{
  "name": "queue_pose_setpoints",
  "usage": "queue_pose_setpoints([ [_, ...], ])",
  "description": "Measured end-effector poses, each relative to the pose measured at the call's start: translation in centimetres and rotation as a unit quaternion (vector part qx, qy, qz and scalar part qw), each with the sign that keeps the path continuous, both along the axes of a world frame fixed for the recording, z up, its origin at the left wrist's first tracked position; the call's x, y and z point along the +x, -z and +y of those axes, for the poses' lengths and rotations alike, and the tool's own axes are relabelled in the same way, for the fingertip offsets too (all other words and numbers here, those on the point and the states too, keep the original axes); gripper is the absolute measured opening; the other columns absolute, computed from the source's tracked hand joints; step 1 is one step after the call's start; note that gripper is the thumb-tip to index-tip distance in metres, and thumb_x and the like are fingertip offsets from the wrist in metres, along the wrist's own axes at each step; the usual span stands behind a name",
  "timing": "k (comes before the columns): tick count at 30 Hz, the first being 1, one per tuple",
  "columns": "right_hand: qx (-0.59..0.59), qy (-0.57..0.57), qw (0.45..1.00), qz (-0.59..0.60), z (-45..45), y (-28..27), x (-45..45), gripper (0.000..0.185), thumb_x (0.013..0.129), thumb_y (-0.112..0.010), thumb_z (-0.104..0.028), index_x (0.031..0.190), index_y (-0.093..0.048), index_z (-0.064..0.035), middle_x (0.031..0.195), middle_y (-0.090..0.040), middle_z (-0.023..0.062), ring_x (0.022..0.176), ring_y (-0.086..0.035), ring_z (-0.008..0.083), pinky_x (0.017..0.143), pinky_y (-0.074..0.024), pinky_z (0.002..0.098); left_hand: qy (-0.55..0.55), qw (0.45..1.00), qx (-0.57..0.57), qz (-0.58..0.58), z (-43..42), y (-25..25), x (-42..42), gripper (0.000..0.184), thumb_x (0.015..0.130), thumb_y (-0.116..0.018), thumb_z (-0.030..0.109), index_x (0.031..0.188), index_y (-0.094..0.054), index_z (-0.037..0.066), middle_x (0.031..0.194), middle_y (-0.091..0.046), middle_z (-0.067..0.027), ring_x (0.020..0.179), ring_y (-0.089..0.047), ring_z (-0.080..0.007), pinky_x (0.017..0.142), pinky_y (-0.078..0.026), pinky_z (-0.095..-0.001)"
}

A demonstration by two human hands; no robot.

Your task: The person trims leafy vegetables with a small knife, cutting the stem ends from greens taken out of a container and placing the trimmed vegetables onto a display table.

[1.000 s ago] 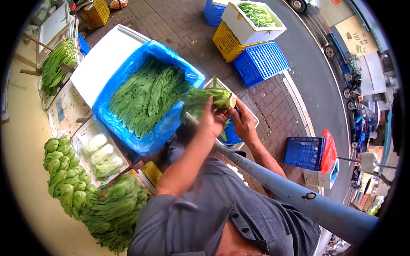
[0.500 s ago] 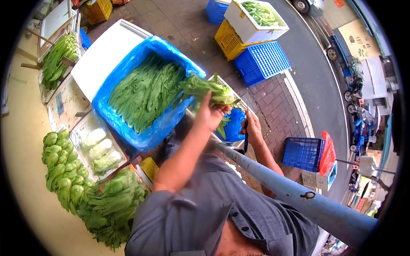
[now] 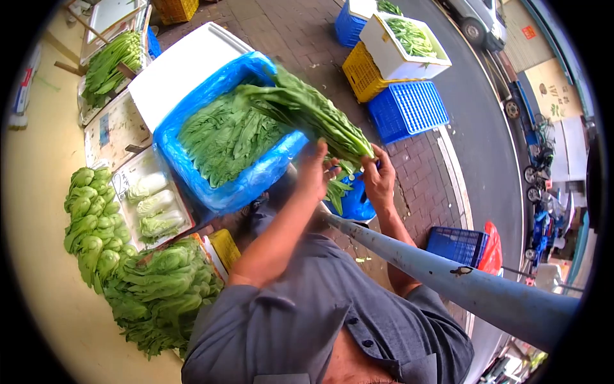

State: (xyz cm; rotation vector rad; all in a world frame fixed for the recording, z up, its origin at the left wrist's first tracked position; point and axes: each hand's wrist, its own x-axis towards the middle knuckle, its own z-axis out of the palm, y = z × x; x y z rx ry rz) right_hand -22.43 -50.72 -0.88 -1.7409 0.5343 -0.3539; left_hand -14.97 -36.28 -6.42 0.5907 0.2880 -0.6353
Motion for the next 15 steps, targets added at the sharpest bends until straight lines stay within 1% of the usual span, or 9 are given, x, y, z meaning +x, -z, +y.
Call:
queue_pose_setpoints([
  [1,0.052,0.003,0.999,-0.015,0.4,0.3,0.2,0.030,0.099,-0.060,-0.020,0.122,-0.060,-0.0014,0.076,-0.057,-0.0018,0.058,-0.051,0.0039,0.052,-0.0482,0.0215,-0.025,0.999,-0.035,0.018,0.0,3.0,0.2,0.064,0.085,-0.075,0.047,0.137,-0.050,0.017,0.123,-0.061,-0.0070,0.111,-0.060,-0.0281,0.083,-0.054,-0.0443],
  [3,0.123,-0.021,0.992,0.030,0.4,2.6,-0.5,0.033,0.098,-0.062,-0.020,0.124,-0.060,-0.0010,0.078,-0.060,-0.0001,0.057,-0.053,0.0049,0.050,-0.0488,0.0228,-0.021,0.985,-0.164,-0.045,0.5,3.2,0.7,0.075,0.081,-0.077,0.052,0.141,-0.047,0.018,0.130,-0.058,-0.0053,0.123,-0.053,-0.0279,0.101,-0.044,-0.0492],
  [4,0.160,-0.033,0.985,0.056,0.8,3.2,-0.9,0.035,0.097,-0.062,-0.021,0.125,-0.059,-0.0007,0.078,-0.062,0.0007,0.056,-0.054,0.0054,0.050,-0.0492,0.0235,-0.053,0.971,-0.228,-0.044,0.3,4.6,1.2,0.062,0.085,-0.080,0.031,0.136,-0.049,0.013,0.126,-0.061,-0.0035,0.120,-0.056,-0.0270,0.104,-0.044,-0.0476],
  [5,0.150,-0.046,0.985,0.077,1.3,3.6,-1.3,0.035,0.096,-0.063,-0.021,0.126,-0.060,-0.0014,0.079,-0.062,0.0002,0.055,-0.051,0.0039,0.049,-0.0493,0.0241,-0.062,0.979,-0.188,-0.037,0.2,6.1,0.9,0.065,0.085,-0.079,0.033,0.138,-0.047,0.014,0.129,-0.058,-0.0044,0.120,-0.055,-0.0254,0.103,-0.045,-0.0448],
  [6,0.102,-0.066,0.988,0.096,1.6,3.2,-1.5,0.036,0.096,-0.064,-0.022,0.126,-0.061,-0.0021,0.078,-0.062,-0.0002,0.055,-0.051,0.0058,0.051,-0.0505,0.0242,-0.070,0.986,-0.150,-0.032,0.2,6.6,1.0,0.068,0.085,-0.078,0.035,0.141,-0.045,0.015,0.133,-0.055,-0.0052,0.121,-0.054,-0.0238,0.102,-0.045,-0.0419],
  [9,0.000,-0.066,0.991,0.118,2.1,4.0,-2.1,0.030,0.093,-0.067,-0.016,0.120,-0.064,-0.0016,0.088,-0.064,0.0035,0.066,-0.054,0.0114,0.058,-0.0485,0.0258,-0.135,0.984,-0.113,-0.034,1.3,4.0,-0.3,0.048,0.089,-0.073,0.019,0.131,-0.053,0.007,0.120,-0.062,-0.0055,0.113,-0.059,-0.0241,0.100,-0.047,-0.0421],
  [12,-0.218,-0.109,0.969,-0.029,1.6,5.9,-2.3,0.024,0.091,-0.069,-0.012,0.111,-0.065,-0.0003,0.083,-0.060,0.0022,0.072,-0.054,0.0099,0.060,-0.0457,0.0257,-0.139,0.987,-0.067,-0.045,2.0,5.1,-0.5,0.044,0.089,-0.071,0.016,0.129,-0.055,0.006,0.117,-0.063,-0.0056,0.109,-0.062,-0.0243,0.097,-0.050,-0.0416],
  [13,-0.197,-0.106,0.974,-0.024,1.7,5.7,-2.4,0.020,0.089,-0.072,-0.010,0.103,-0.064,0.0004,0.082,-0.059,0.0035,0.073,-0.053,0.0117,0.063,-0.0445,0.0275,-0.144,0.985,-0.085,-0.028,2.3,5.0,-0.7,0.046,0.083,-0.080,0.011,0.123,-0.059,0.007,0.114,-0.066,-0.0035,0.103,-0.064,-0.0210,0.093,-0.053,-0.0399],
  [15,-0.245,-0.136,0.960,-0.010,1.7,5.0,-2.2,0.017,0.089,-0.071,-0.009,0.101,-0.064,0.0004,0.082,-0.059,0.0036,0.074,-0.054,0.0116,0.063,-0.0446,0.0277,-0.146,0.986,-0.078,-0.036,2.6,4.6,-0.6,0.045,0.082,-0.081,0.011,0.122,-0.060,0.007,0.113,-0.066,-0.0035,0.103,-0.064,-0.0207,0.092,-0.053,-0.0394],
])
